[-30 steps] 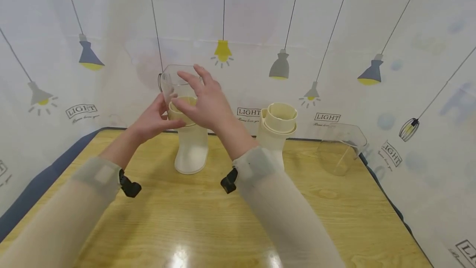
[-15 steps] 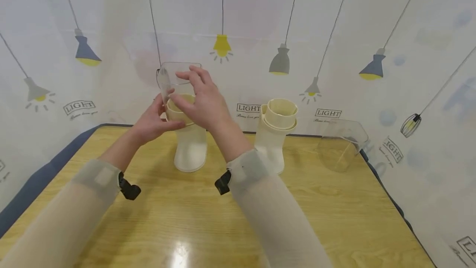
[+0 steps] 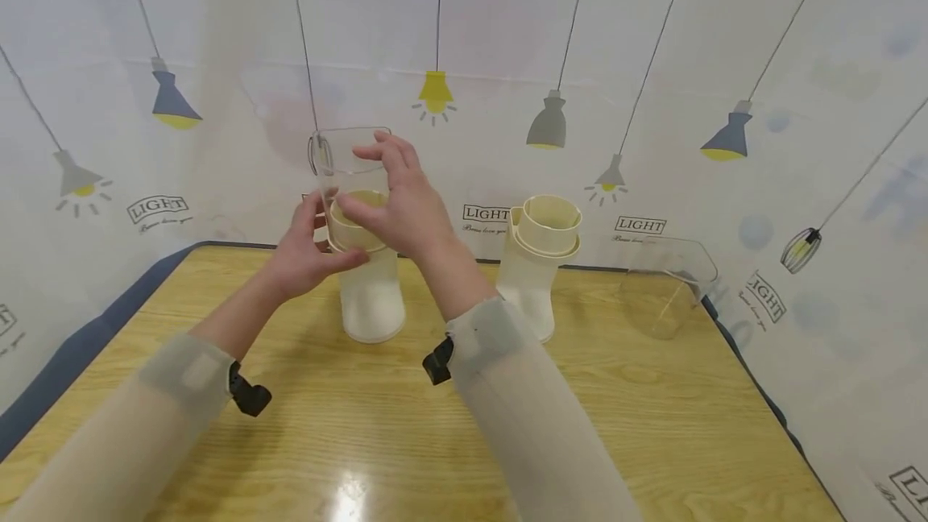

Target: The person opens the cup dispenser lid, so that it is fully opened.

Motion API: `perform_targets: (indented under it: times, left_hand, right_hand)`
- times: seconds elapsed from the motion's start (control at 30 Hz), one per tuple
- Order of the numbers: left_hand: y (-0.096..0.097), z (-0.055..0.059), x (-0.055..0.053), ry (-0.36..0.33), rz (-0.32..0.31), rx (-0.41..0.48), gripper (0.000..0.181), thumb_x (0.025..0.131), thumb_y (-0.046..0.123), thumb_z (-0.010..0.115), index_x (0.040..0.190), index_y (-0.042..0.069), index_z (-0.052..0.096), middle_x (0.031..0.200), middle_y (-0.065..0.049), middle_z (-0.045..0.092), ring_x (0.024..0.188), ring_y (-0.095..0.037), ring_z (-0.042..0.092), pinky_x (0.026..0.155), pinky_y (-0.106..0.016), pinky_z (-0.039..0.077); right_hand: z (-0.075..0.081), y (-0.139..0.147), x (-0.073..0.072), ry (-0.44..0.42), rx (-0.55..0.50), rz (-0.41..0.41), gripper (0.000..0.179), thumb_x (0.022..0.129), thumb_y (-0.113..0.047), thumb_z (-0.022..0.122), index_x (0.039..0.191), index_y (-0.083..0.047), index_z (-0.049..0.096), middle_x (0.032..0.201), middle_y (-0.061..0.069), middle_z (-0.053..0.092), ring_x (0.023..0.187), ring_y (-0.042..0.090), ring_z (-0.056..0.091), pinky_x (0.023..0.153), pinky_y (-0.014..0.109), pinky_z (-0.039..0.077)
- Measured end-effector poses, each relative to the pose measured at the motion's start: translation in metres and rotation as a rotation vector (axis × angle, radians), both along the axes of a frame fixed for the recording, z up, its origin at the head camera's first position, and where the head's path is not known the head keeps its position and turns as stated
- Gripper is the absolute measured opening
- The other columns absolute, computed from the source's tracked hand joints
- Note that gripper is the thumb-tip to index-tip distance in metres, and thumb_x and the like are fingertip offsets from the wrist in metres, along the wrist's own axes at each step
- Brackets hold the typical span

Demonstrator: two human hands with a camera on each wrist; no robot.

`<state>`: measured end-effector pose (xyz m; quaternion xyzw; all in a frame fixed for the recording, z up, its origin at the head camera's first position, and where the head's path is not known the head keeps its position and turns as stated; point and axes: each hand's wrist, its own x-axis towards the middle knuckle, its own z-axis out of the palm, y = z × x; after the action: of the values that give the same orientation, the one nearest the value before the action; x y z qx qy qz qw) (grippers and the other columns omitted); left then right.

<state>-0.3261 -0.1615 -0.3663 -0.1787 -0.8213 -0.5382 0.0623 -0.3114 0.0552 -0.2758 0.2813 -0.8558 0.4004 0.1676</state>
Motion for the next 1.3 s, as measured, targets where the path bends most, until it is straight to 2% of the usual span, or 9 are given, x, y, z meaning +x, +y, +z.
perform_targets:
  times: [0.13,0.33,0.43,0.67,0.9,1.07,1.2,1.3]
  left_hand:
    - [0.007,-0.005,0.008,0.025,0.06,-0.004,0.11,0.085,0.044,0.095,0.168,0.023,0.026,0.167,-0.013,0.027,0.152,-0.037,0.037,0.119,-0.067,0.046]
    - [0.024,-0.015,0.02,0.065,0.205,-0.011,0.117,0.077,0.049,0.1,0.165,0.022,0.028,0.161,-0.016,0.03,0.146,-0.032,0.038,0.122,-0.062,0.043]
    - [0.033,-0.018,0.026,0.107,0.278,-0.015,0.12,0.074,0.047,0.102,0.165,0.019,0.03,0.158,-0.018,0.035,0.143,-0.032,0.039,0.121,-0.059,0.044]
    - [0.05,-0.023,0.038,0.19,0.4,0.006,0.127,0.067,0.052,0.104,0.162,0.012,0.03,0.154,-0.021,0.038,0.137,-0.034,0.038,0.114,-0.055,0.044]
    - [0.063,-0.028,0.044,0.238,0.48,0.047,0.126,0.066,0.054,0.104,0.158,0.012,0.029,0.15,-0.019,0.034,0.136,-0.033,0.034,0.112,-0.051,0.04]
    - [0.069,-0.027,0.046,0.244,0.514,0.067,0.126,0.066,0.052,0.105,0.157,0.012,0.028,0.151,-0.02,0.031,0.137,-0.035,0.032,0.113,-0.051,0.039]
    - [0.069,-0.026,0.048,0.238,0.509,0.079,0.124,0.068,0.052,0.104,0.155,0.012,0.027,0.151,-0.02,0.028,0.138,-0.035,0.03,0.114,-0.05,0.038]
    - [0.069,-0.026,0.047,0.223,0.474,0.12,0.121,0.07,0.047,0.104,0.154,0.013,0.025,0.154,-0.02,0.029,0.141,-0.034,0.034,0.119,-0.05,0.039]
  right_hand:
    - [-0.002,0.002,0.001,-0.004,-0.037,0.014,0.067,0.096,-0.034,0.082,0.155,-0.019,0.052,0.181,-0.001,0.027,0.165,0.031,0.035,0.128,0.061,0.04]
    - [-0.01,0.005,0.0,-0.015,-0.109,0.037,0.07,0.092,-0.031,0.085,0.152,-0.017,0.053,0.183,-0.002,0.023,0.165,0.032,0.036,0.129,0.063,0.039]
    - [-0.012,0.006,0.0,-0.019,-0.133,0.047,0.072,0.09,-0.03,0.086,0.151,-0.015,0.052,0.183,0.003,0.023,0.161,0.038,0.041,0.127,0.064,0.04]
    - [-0.014,0.007,0.002,-0.11,-0.209,0.085,0.077,0.088,-0.026,0.091,0.148,-0.016,0.043,0.171,0.008,0.042,0.151,0.043,0.051,0.122,0.062,0.046]
    - [-0.017,0.004,0.006,-0.121,-0.269,0.071,0.081,0.086,-0.024,0.094,0.147,-0.016,0.043,0.166,0.006,0.046,0.15,0.04,0.054,0.123,0.058,0.047]
    - [-0.02,-0.001,0.01,-0.085,-0.296,0.045,0.085,0.086,-0.026,0.096,0.149,-0.013,0.041,0.163,0.005,0.049,0.149,0.038,0.054,0.124,0.056,0.047]
    - [-0.023,-0.006,0.011,-0.055,-0.292,0.007,0.094,0.082,-0.031,0.1,0.151,-0.012,0.038,0.163,0.005,0.05,0.148,0.037,0.054,0.125,0.056,0.046]
    - [-0.023,-0.008,0.012,-0.059,-0.307,-0.012,0.098,0.08,-0.032,0.101,0.151,-0.012,0.037,0.164,0.007,0.049,0.148,0.037,0.055,0.124,0.057,0.047]
